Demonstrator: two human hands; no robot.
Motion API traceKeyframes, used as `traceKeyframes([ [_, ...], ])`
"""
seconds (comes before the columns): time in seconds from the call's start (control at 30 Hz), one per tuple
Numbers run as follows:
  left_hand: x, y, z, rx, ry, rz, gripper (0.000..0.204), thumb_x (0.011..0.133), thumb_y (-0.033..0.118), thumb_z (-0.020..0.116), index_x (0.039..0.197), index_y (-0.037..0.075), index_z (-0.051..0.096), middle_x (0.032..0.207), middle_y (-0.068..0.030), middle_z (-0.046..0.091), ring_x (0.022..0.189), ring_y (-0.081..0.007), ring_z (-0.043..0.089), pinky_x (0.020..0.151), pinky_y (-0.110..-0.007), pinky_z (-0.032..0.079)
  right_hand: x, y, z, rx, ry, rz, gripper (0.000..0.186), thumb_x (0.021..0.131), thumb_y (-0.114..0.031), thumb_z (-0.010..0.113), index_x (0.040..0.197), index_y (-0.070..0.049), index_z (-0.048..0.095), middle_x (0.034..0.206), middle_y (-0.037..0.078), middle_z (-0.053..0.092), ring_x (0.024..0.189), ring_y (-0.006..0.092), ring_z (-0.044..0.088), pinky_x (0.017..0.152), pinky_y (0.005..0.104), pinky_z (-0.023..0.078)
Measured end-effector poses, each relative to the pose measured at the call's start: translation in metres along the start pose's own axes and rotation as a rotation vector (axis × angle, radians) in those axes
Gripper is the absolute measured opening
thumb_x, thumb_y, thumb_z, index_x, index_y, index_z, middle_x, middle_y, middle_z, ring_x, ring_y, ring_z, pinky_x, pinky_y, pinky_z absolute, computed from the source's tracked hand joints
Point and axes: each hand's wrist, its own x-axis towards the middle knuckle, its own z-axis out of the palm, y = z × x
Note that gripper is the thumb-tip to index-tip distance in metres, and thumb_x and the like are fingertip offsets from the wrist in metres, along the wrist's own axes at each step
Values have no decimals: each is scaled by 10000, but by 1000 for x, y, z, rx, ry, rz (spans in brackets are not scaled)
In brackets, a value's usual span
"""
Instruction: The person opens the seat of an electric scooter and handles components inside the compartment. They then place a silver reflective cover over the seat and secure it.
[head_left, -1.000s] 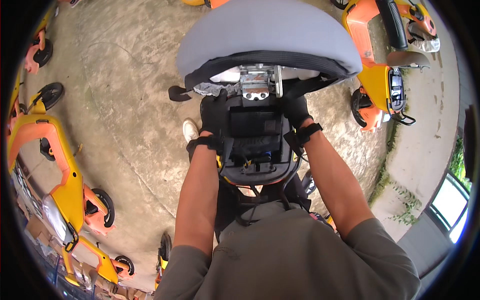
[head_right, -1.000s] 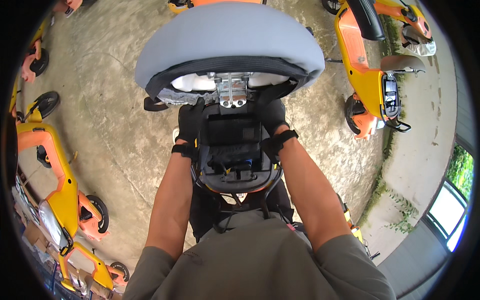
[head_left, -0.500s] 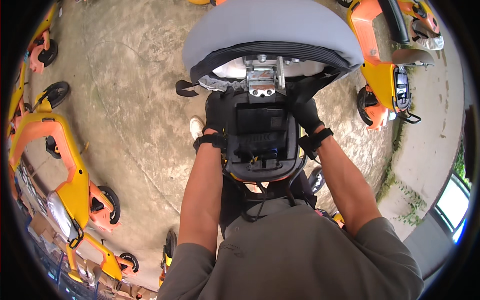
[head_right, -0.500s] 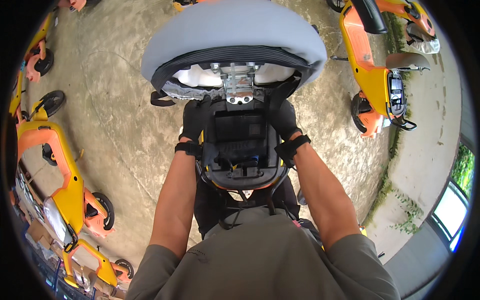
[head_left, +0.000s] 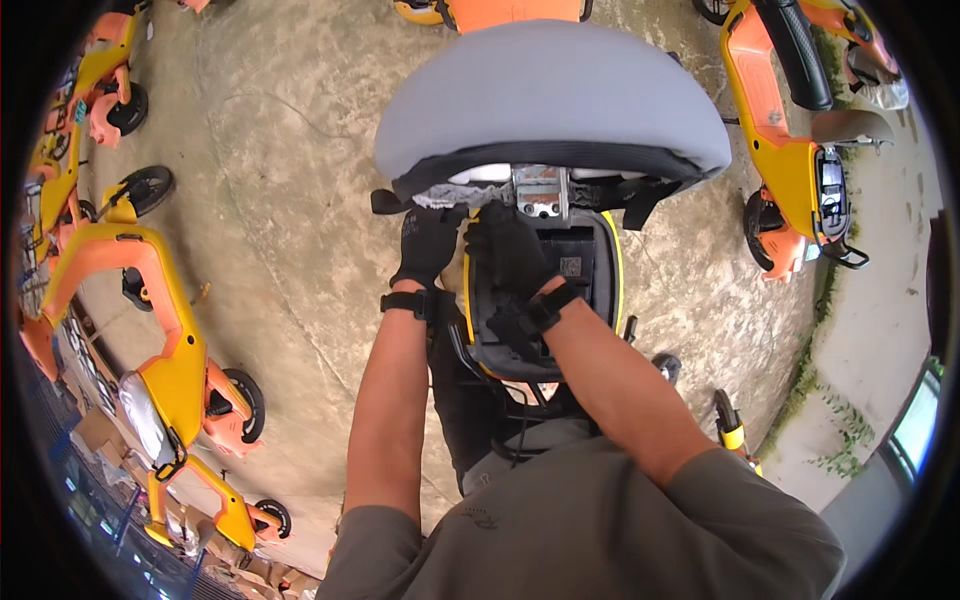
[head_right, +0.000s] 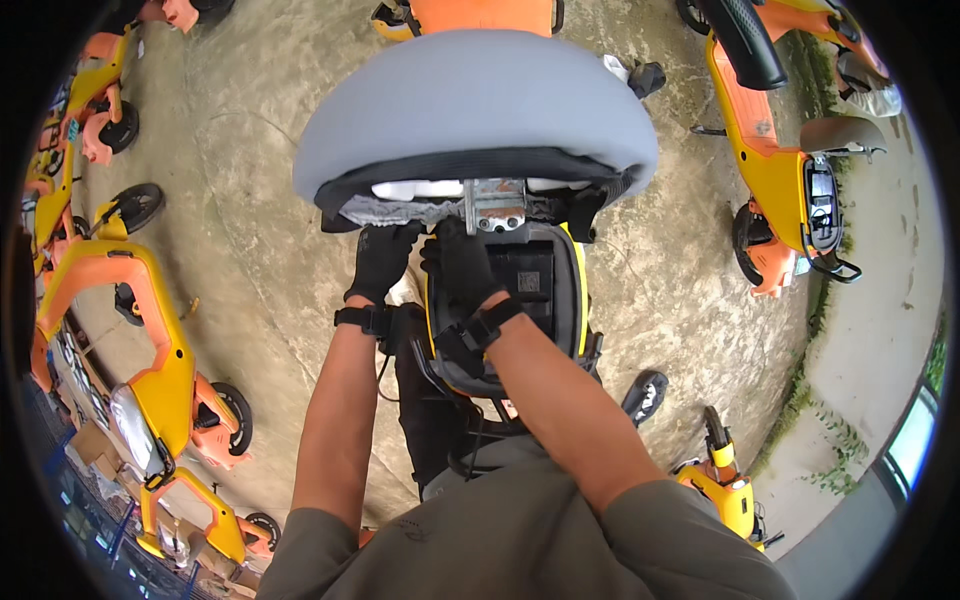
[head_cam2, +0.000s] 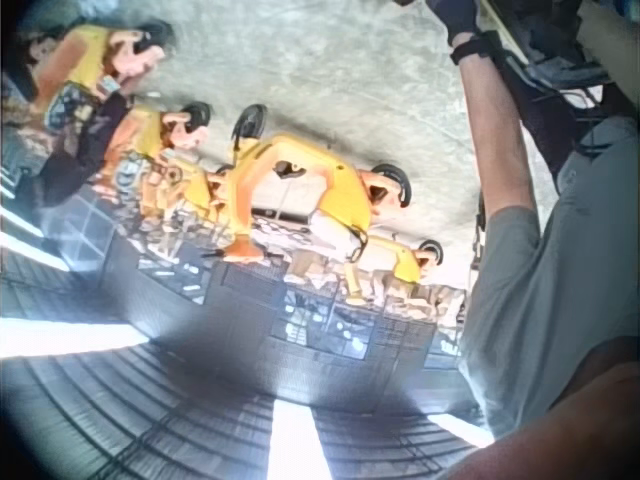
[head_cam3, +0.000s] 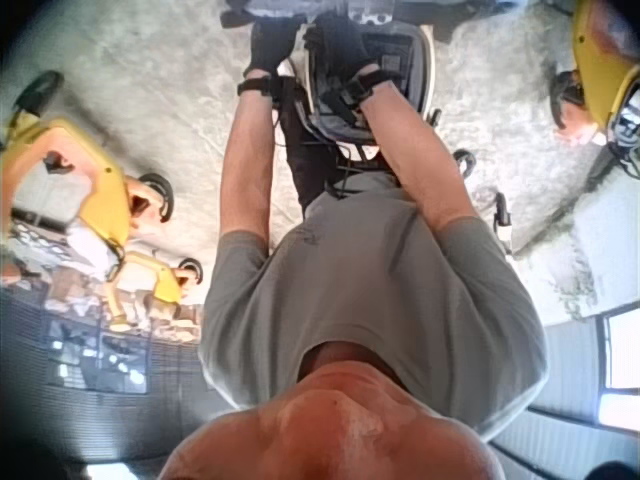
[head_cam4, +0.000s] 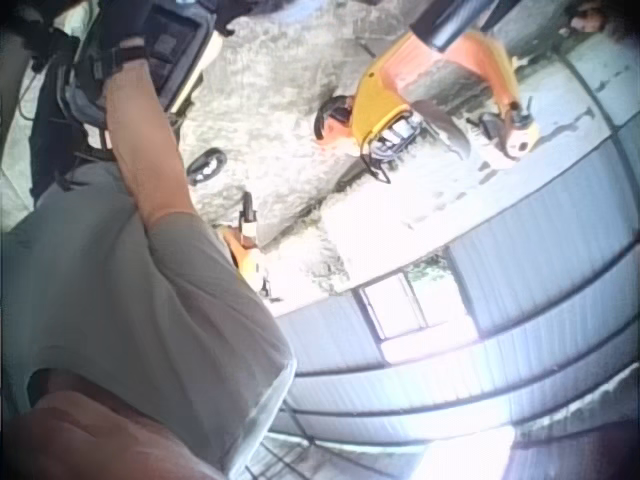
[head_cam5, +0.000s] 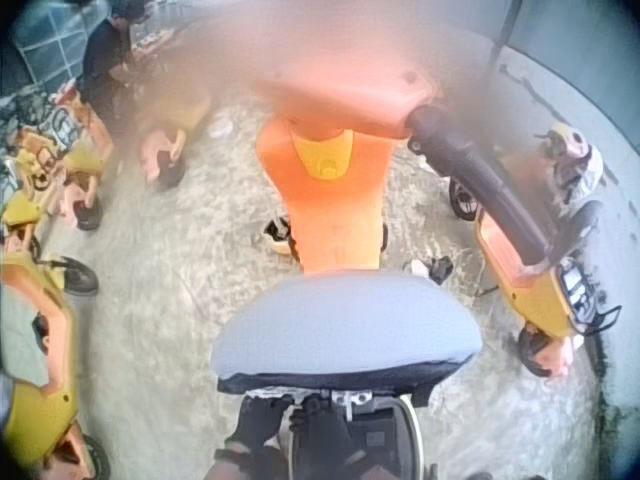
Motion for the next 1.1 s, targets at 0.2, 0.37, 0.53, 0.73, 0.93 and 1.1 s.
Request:
traceKeyframes([
  [0.2,0,-8,-15,353,-203,95,299,909,284,465,926,84,687,823,-154,670,777,-357,625,696,-453,474,5,18,27,-806,-116,-467,216,780,-68,630,983,-13,583,892,183,644,852,371,635,750,391,509],
  [0.37,-3,-8,-18,553,-188,200,322,938,281,422,917,96,685,812,-139,669,759,-330,635,672,-444,477,13,19,45,-701,16,-470,154,741,-71,607,893,-47,605,850,152,634,806,351,624,692,396,502],
  [0.53,-1,-14,-17,535,-265,318,275,933,235,437,1053,113,653,945,-112,678,835,-310,647,747,-420,498,30,54,41,-849,159,-681,124,836,-178,564,881,-66,595,820,136,631,749,324,627,658,383,504],
  [0.73,2,3,-30,371,-279,276,314,965,286,448,1120,80,627,1053,-133,658,1001,-325,595,844,-415,459,27,49,40,-512,122,-404,182,913,-202,524,917,-34,593,771,135,633,751,315,635,647,371,496],
  [0.93,-6,-10,-39,653,-209,561,318,894,146,501,1198,122,591,969,-128,660,873,-313,633,732,-384,504,25,60,49,-399,135,-448,140,807,-134,593,896,-27,577,784,180,609,784,383,589,695,457,469],
  [1.1,-3,19,-31,32,-230,94,309,910,189,516,1200,120,597,952,-96,670,812,-257,660,716,-362,511,31,75,36,-581,78,-557,96,742,-102,597,818,-43,601,805,167,618,801,372,586,716,457,452],
])
